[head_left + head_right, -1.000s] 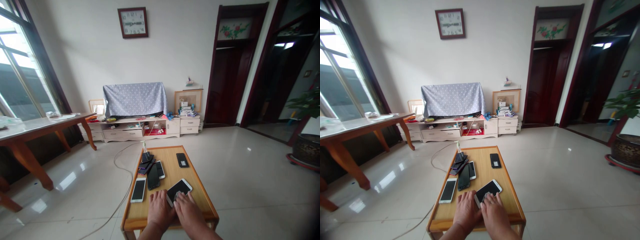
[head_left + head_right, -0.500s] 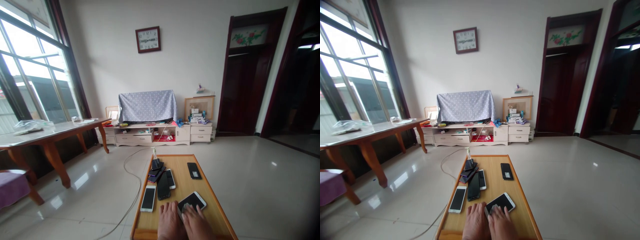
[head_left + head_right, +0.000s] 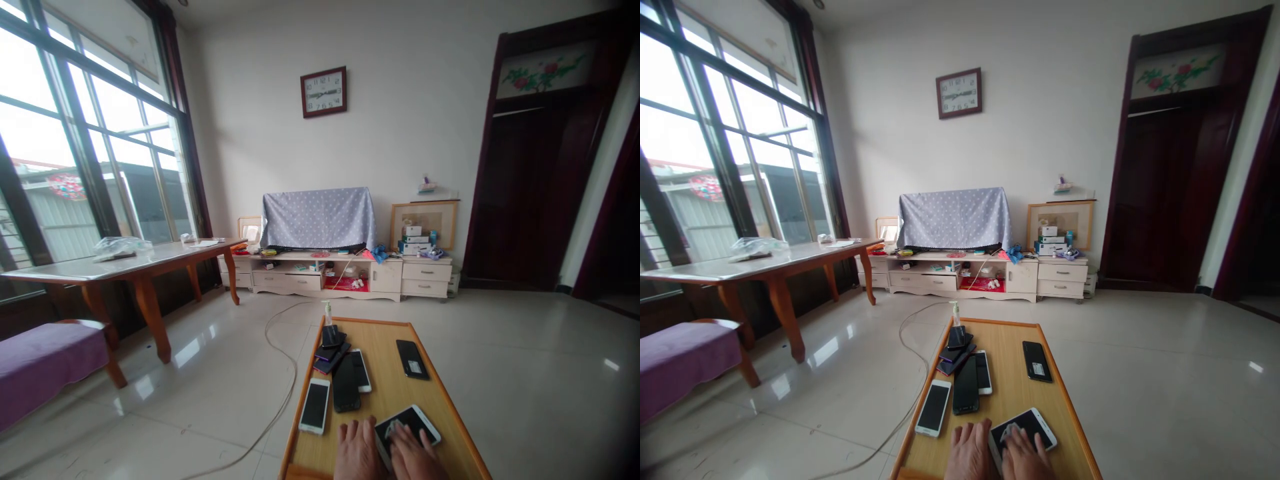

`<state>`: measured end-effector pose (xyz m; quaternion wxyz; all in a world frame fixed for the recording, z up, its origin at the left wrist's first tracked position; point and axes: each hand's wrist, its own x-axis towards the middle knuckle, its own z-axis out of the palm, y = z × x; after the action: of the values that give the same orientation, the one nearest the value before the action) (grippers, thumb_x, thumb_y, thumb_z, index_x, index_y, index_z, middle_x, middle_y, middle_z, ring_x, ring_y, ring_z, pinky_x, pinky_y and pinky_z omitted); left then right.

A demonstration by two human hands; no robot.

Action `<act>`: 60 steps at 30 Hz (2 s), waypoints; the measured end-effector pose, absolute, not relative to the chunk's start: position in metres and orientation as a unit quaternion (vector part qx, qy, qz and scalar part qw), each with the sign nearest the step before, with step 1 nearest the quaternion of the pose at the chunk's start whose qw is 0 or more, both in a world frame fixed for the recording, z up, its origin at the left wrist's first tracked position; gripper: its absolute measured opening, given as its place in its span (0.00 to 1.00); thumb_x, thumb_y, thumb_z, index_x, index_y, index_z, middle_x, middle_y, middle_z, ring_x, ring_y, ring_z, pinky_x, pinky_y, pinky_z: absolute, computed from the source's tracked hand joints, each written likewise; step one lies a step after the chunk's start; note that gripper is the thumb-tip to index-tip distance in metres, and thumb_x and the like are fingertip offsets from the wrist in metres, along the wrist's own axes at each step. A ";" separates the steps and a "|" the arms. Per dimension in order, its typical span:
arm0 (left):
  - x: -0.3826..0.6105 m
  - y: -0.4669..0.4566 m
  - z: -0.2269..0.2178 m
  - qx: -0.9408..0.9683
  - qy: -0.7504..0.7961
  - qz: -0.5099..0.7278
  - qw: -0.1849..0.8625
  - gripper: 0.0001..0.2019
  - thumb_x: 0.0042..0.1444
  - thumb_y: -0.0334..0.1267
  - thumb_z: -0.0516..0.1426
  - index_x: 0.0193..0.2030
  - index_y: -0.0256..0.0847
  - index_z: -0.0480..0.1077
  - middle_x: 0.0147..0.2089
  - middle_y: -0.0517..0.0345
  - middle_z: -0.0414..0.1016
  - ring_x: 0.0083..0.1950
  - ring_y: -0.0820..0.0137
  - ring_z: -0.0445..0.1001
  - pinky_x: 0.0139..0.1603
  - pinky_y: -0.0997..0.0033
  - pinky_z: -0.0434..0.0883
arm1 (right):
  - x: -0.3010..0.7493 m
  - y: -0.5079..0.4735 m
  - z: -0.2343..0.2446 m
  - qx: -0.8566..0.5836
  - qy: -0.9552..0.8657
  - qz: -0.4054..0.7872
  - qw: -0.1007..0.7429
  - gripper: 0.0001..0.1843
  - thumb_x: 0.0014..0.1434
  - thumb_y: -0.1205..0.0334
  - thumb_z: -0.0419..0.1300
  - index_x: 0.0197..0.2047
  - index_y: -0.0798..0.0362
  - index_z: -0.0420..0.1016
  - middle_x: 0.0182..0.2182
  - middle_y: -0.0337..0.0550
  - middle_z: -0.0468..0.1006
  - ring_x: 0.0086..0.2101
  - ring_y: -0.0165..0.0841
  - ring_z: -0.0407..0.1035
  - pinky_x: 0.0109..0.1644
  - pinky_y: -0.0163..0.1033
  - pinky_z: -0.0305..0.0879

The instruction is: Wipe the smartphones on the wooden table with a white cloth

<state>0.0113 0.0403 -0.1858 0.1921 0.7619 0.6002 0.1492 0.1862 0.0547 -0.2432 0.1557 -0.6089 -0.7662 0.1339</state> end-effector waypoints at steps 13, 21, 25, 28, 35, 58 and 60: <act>0.010 0.039 -0.178 0.762 0.598 0.150 0.197 0.34 0.54 0.47 0.53 0.68 0.41 0.60 0.63 0.48 0.70 0.61 0.52 0.65 0.65 0.52 0.55 | 0.191 0.066 -0.234 -0.644 -0.742 0.096 0.157 0.27 0.65 0.58 0.45 0.62 0.51 0.73 0.63 0.50 0.67 0.65 0.48 0.58 0.71 0.63 0.45; 0.015 0.040 -0.176 0.759 0.604 0.153 0.191 0.35 0.54 0.50 0.54 0.69 0.43 0.60 0.64 0.48 0.69 0.62 0.50 0.65 0.66 0.51 0.54 | 0.184 0.067 -0.223 -0.624 -0.752 0.109 0.181 0.26 0.65 0.61 0.45 0.62 0.47 0.73 0.63 0.45 0.68 0.65 0.44 0.59 0.73 0.59 0.38; 0.018 0.040 -0.177 0.760 0.606 0.150 0.181 0.40 0.48 0.52 0.58 0.68 0.41 0.60 0.64 0.47 0.69 0.62 0.49 0.64 0.66 0.52 0.53 | 0.191 0.073 -0.223 -0.682 -0.703 0.069 0.186 0.27 0.65 0.62 0.43 0.62 0.54 0.72 0.64 0.49 0.68 0.65 0.44 0.58 0.72 0.59 0.41; 0.020 0.042 -0.184 0.763 0.604 0.152 0.174 0.35 0.54 0.54 0.53 0.67 0.43 0.61 0.64 0.49 0.69 0.61 0.51 0.65 0.64 0.53 0.54 | 0.169 0.065 -0.222 -0.621 -0.751 0.116 0.191 0.27 0.64 0.65 0.44 0.61 0.50 0.73 0.63 0.46 0.69 0.64 0.40 0.60 0.73 0.53 0.43; 0.026 0.042 -0.188 0.771 0.600 0.162 0.139 0.36 0.50 0.52 0.55 0.65 0.40 0.61 0.61 0.48 0.70 0.60 0.52 0.64 0.64 0.54 0.52 | 0.192 0.075 -0.209 -0.678 -0.698 0.081 0.216 0.26 0.65 0.66 0.44 0.61 0.53 0.72 0.63 0.50 0.69 0.65 0.42 0.58 0.73 0.56 0.38; 0.027 0.044 -0.198 0.781 0.586 0.182 0.119 0.30 0.58 0.50 0.51 0.66 0.43 0.62 0.65 0.50 0.68 0.60 0.55 0.66 0.63 0.56 0.53 | 0.157 0.055 -0.207 -0.605 -0.754 0.148 0.210 0.27 0.67 0.66 0.43 0.64 0.51 0.69 0.64 0.47 0.68 0.65 0.37 0.58 0.73 0.49 0.42; 0.027 0.043 -0.200 0.777 0.588 0.194 0.112 0.30 0.58 0.50 0.51 0.66 0.43 0.62 0.63 0.50 0.70 0.59 0.55 0.67 0.62 0.56 0.54 | 0.160 0.056 -0.206 -0.601 -0.755 0.152 0.212 0.27 0.67 0.66 0.43 0.64 0.50 0.70 0.63 0.46 0.70 0.65 0.37 0.59 0.73 0.49 0.40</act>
<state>0.0275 0.0435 -0.1997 0.1125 0.7774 0.5877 0.1940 0.1597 0.0557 -0.2058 0.2117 -0.6013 -0.7554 0.1518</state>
